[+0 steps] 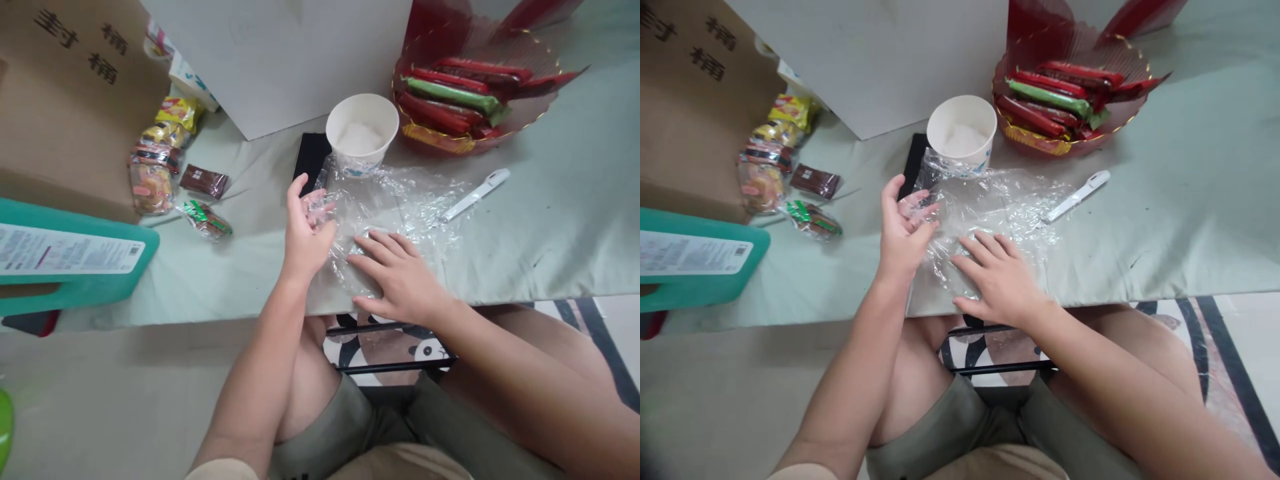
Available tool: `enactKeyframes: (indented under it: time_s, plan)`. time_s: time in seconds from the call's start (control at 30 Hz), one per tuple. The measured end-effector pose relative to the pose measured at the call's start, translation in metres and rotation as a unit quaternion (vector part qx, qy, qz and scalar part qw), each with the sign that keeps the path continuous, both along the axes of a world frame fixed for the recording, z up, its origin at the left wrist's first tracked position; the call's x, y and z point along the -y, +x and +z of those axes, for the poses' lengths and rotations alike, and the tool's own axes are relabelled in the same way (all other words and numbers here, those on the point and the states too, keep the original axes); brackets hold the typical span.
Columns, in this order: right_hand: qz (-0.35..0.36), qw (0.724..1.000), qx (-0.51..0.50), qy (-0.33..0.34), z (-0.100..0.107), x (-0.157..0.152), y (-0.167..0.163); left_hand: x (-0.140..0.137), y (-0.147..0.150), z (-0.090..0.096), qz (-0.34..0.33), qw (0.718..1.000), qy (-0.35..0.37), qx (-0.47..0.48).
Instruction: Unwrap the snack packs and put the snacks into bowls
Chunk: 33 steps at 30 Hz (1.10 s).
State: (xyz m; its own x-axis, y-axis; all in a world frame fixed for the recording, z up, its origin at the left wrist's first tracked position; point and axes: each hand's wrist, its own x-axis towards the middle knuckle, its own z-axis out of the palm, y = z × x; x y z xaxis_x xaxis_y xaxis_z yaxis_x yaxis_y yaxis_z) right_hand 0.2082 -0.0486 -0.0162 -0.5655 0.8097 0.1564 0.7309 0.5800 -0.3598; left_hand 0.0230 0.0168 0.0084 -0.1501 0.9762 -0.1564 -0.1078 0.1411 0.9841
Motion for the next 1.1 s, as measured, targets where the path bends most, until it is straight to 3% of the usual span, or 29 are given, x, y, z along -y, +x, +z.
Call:
enactKeyframes:
  time_s: [0.17, 0.37, 0.57, 0.63, 0.73, 0.93, 1.0, 1.1]
  plan:
    - [0.011, 0.999, 0.032, -0.027, 0.008, 0.017, -0.003, 0.003, -0.011, 0.002, 0.041, 0.999, 0.010, -0.025]
    - [0.098, 0.993, 0.029, -0.053, 0.011, 0.036, -0.003, 0.003, -0.024, 0.006, 0.095, 0.995, 0.011, -0.037]
    - [0.131, 0.991, -0.024, -0.025, 0.003, 0.032, 0.007, -0.002, -0.048, -0.010, 0.078, 0.995, 0.049, -0.042]
    - [0.154, 0.981, -0.107, -0.046, 0.006, 0.024, 0.016, -0.005, -0.058, -0.016, 0.053, 0.995, 0.079, -0.041]
    - [0.135, 0.965, -0.218, -0.063, 0.022, 0.009, 0.034, -0.006, -0.067, -0.017, -0.017, 0.992, 0.125, -0.029]
    - [0.149, 0.952, -0.240, -0.115, 0.057, -0.010, 0.072, 0.004, -0.062, -0.006, -0.162, 0.969, 0.171, -0.079]
    - [0.114, 0.949, -0.260, -0.136, 0.058, -0.006, 0.081, 0.009, -0.061, -0.003, -0.198, 0.963, 0.167, -0.072]
    - [-0.024, 0.938, -0.297, -0.177, 0.053, 0.004, 0.088, 0.018, -0.060, 0.002, -0.257, 0.954, 0.153, -0.033]
